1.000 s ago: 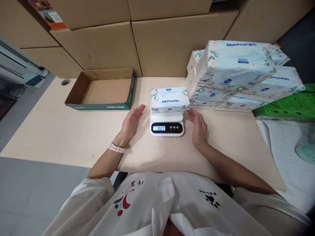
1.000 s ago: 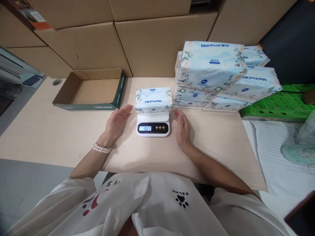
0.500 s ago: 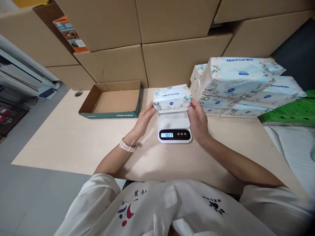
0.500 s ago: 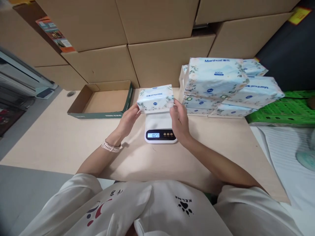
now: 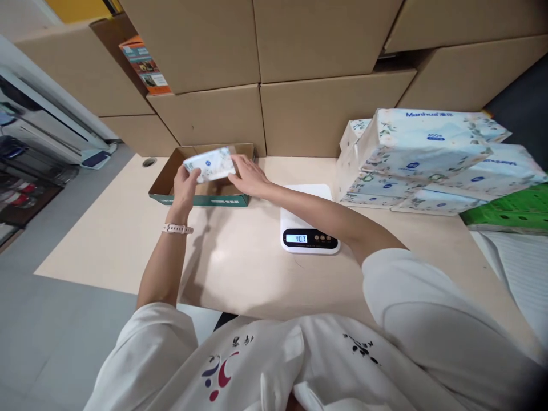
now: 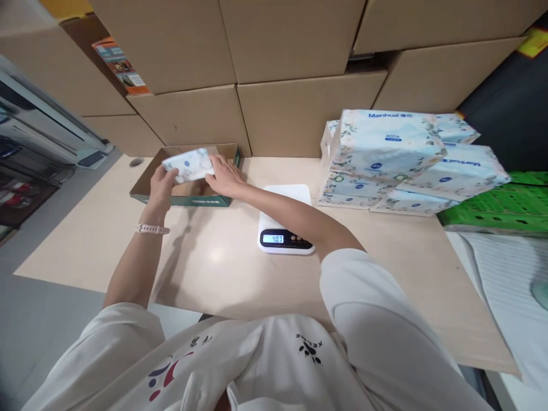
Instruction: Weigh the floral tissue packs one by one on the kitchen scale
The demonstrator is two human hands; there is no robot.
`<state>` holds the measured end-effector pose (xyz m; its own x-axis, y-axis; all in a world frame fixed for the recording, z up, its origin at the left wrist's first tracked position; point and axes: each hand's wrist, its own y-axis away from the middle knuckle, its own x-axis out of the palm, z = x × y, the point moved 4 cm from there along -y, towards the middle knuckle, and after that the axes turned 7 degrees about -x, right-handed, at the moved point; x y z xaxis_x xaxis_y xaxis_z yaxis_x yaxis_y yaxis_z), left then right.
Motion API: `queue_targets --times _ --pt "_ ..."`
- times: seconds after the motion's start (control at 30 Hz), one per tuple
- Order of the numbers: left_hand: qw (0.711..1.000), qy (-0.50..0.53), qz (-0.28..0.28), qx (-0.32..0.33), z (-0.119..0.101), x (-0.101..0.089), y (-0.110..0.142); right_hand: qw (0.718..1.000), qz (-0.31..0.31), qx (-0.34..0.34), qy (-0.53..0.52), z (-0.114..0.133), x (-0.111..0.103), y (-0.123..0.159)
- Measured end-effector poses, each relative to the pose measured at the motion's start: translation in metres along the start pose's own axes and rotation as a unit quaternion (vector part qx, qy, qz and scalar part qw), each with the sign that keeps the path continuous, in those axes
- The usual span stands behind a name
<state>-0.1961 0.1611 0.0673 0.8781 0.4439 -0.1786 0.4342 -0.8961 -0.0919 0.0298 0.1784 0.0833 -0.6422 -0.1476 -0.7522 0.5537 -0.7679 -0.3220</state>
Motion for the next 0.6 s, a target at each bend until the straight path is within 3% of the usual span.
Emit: queue_targets --times 0.1,0.2,0.27,0.37,0.47,0.53,0.6 --pt "0.986 -0.167 -0.007 0.019 0.011 -0.009 -0.008 0.993 0.095 0.011 0.071 -0.006 0.019 -0.003" --pt "0.952 -0.263 0.056 0.148 -0.003 0.007 -0.001 0.987 0.121 -0.014 0.105 -0.008 0.024 -0.001" --pt "0.905 -0.341 0.141 0.213 -0.012 0.028 0.003 0.985 0.128 -0.021 0.11 -0.009 0.025 -0.001" --pt "0.794 -0.494 0.253 0.247 -0.018 0.051 -0.005 0.982 0.143 -0.02 0.121 -0.007 0.025 -0.001" --pt "0.698 -0.606 0.27 0.27 -0.021 0.052 -0.029 0.979 0.153 -0.01 0.132 -0.006 0.024 0.001" --pt "0.673 -0.643 0.256 0.262 -0.022 0.045 -0.047 0.979 0.154 -0.006 0.136 -0.004 0.022 0.003" --pt "0.668 -0.662 0.238 0.243 -0.02 0.038 -0.059 0.978 0.154 -0.005 0.137 -0.003 0.021 0.005"
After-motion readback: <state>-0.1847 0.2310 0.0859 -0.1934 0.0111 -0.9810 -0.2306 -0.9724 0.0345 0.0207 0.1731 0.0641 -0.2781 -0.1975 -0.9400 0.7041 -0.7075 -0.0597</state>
